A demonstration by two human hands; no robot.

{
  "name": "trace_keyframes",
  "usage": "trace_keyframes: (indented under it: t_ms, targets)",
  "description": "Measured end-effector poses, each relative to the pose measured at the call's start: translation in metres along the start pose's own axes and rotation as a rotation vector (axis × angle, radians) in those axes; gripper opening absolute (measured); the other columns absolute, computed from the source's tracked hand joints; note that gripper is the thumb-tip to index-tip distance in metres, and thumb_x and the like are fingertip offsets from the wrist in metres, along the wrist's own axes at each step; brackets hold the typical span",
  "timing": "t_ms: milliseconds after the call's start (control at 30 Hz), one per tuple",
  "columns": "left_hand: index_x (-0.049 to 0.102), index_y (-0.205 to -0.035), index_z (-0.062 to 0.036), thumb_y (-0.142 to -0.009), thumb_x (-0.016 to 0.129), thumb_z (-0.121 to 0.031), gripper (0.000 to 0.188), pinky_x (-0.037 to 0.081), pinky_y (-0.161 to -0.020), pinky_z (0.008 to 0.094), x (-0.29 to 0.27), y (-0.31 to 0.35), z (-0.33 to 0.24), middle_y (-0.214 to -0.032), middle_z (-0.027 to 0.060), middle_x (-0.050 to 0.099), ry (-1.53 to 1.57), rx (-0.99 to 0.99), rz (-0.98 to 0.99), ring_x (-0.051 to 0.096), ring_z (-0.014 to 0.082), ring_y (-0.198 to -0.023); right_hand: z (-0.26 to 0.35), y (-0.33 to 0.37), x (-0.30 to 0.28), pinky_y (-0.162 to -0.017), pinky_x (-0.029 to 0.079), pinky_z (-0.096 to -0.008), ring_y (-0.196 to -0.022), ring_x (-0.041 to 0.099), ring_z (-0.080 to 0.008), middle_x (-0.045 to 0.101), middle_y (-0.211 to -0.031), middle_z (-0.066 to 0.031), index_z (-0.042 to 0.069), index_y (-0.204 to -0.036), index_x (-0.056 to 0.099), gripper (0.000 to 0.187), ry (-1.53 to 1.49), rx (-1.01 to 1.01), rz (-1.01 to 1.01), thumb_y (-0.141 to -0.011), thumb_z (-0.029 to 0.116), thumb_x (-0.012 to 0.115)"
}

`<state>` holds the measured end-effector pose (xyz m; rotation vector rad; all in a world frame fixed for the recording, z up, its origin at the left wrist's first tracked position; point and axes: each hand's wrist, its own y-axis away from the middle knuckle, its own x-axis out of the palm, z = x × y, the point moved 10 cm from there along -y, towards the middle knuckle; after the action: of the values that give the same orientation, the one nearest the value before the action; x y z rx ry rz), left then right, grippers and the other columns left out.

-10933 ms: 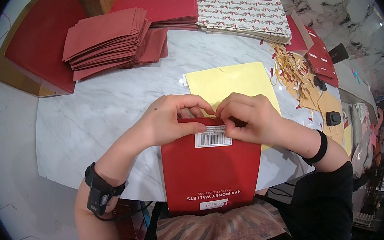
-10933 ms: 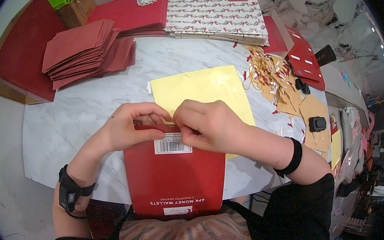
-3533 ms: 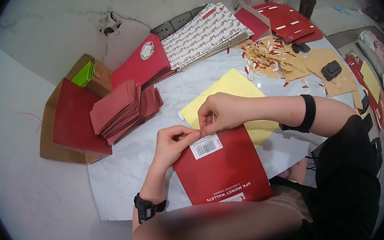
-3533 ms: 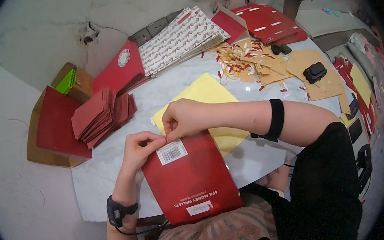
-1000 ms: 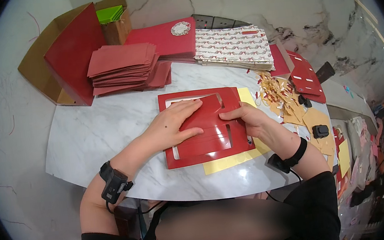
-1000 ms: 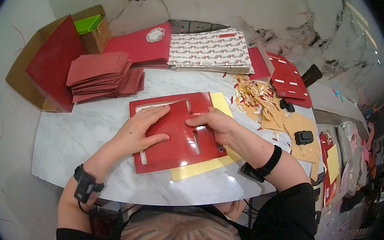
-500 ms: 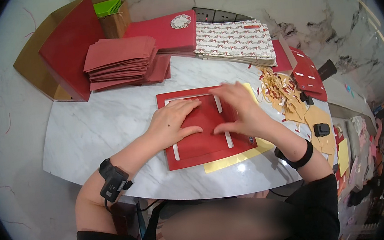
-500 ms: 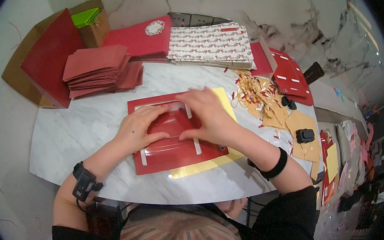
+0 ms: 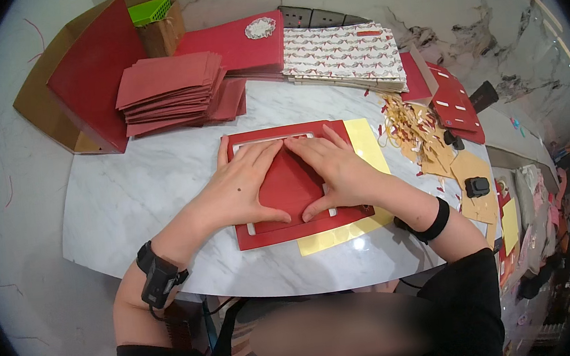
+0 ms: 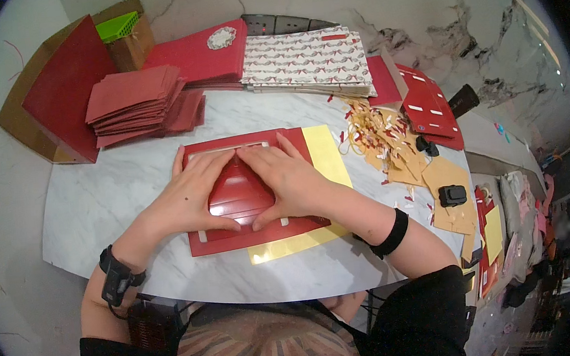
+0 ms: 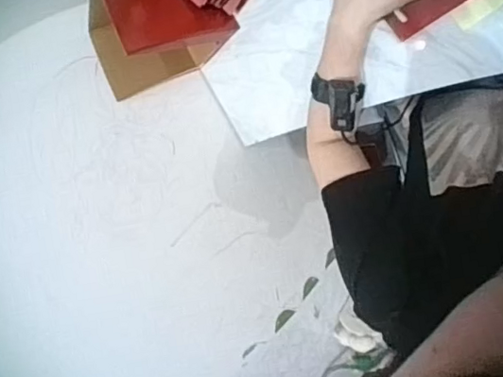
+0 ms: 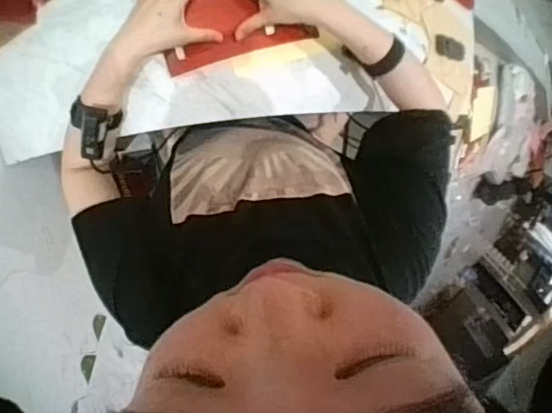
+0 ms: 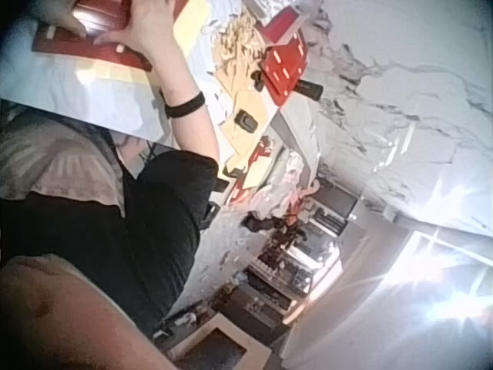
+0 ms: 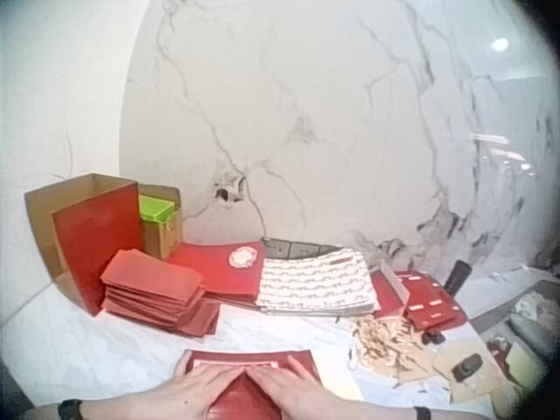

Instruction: Assembling red money wallets and inserting them into a cardboard sleeve.

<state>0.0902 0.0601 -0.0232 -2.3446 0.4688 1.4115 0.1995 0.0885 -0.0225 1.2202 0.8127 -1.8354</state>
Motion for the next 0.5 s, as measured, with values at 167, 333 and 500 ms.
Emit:
trace_keyframes:
  t_ms: [167, 333, 500]
  targets:
    - [0.031, -0.151, -0.0029, -0.061, 0.087, -0.052, 0.116, 0.009, -0.117, 0.0642, 0.003, -0.001, 0.009, -0.147, 0.0182, 0.044, 0.053, -0.050, 0.024, 0.039, 0.0342, -0.140, 0.003, -0.004, -0.001, -0.120, 0.021, -0.0556, -0.134, 0.046, -0.0367, 0.050, -0.139, -0.0200, 0.002, -0.150, 0.033, 0.130, 0.052, -0.017, -0.009, -0.050, 0.064, 0.086]
    - [0.031, -0.151, -0.0053, -0.063, 0.083, -0.058, 0.114, 0.010, -0.111, 0.0746, 0.006, 0.000, 0.007, -0.147, 0.0153, 0.044, -0.018, -0.035, 0.029, 0.039, 0.0319, -0.139, 0.002, -0.008, 0.002, -0.121, 0.019, -0.0540, -0.137, 0.043, -0.0321, 0.049, -0.141, -0.0192, -0.003, -0.146, 0.038, 0.127, 0.094, -0.005, 0.022, -0.049, 0.063, 0.086]
    - [0.033, -0.149, -0.0074, -0.064, 0.084, -0.055, 0.110, 0.013, -0.107, 0.0774, 0.009, -0.001, 0.007, -0.146, 0.0130, 0.044, -0.020, -0.039, 0.022, 0.041, 0.0319, -0.137, 0.006, -0.009, 0.003, -0.122, 0.019, -0.0499, -0.133, 0.047, -0.0310, 0.054, -0.134, -0.0183, -0.005, -0.142, 0.042, 0.121, 0.130, -0.022, 0.039, -0.050, 0.060, 0.087]
